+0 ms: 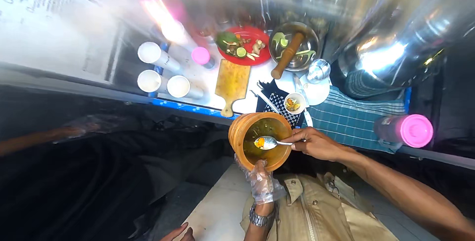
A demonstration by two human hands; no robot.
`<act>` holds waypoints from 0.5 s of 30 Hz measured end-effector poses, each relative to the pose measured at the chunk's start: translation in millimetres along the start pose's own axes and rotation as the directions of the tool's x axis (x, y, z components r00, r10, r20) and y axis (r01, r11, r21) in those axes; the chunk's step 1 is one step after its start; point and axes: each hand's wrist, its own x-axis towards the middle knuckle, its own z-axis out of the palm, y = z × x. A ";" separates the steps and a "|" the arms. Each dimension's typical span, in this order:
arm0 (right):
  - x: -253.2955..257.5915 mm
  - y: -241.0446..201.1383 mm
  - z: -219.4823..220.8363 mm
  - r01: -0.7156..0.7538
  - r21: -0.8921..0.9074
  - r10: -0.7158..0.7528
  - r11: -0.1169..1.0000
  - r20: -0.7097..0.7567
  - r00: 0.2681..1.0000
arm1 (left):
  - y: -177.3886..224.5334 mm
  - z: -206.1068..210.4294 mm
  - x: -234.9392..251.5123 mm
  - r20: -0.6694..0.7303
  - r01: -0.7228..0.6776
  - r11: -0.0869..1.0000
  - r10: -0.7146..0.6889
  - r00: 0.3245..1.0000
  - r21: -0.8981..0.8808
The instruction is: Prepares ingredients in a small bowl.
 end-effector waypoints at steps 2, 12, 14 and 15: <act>-12.0 1.8 -13.8 0.035 0.017 -0.034 0.999 -0.086 0.996 | 1.2 -2.4 0.5 -0.022 0.019 0.999 -0.018 1.000 0.036; 27.4 63.0 -29.3 -0.176 -0.659 -0.366 0.731 -0.597 0.714 | 6.8 -4.6 3.6 -0.095 0.069 0.995 -0.061 0.994 0.078; 44.5 73.6 -26.5 -0.229 -0.715 -0.325 0.661 -0.547 0.771 | 9.4 -2.6 1.8 -0.089 0.090 0.994 -0.084 0.992 0.060; 46.4 73.4 -26.8 -0.230 -0.719 -0.325 0.655 -0.544 0.774 | 11.1 -1.1 0.9 -0.091 0.102 0.994 -0.098 0.991 0.047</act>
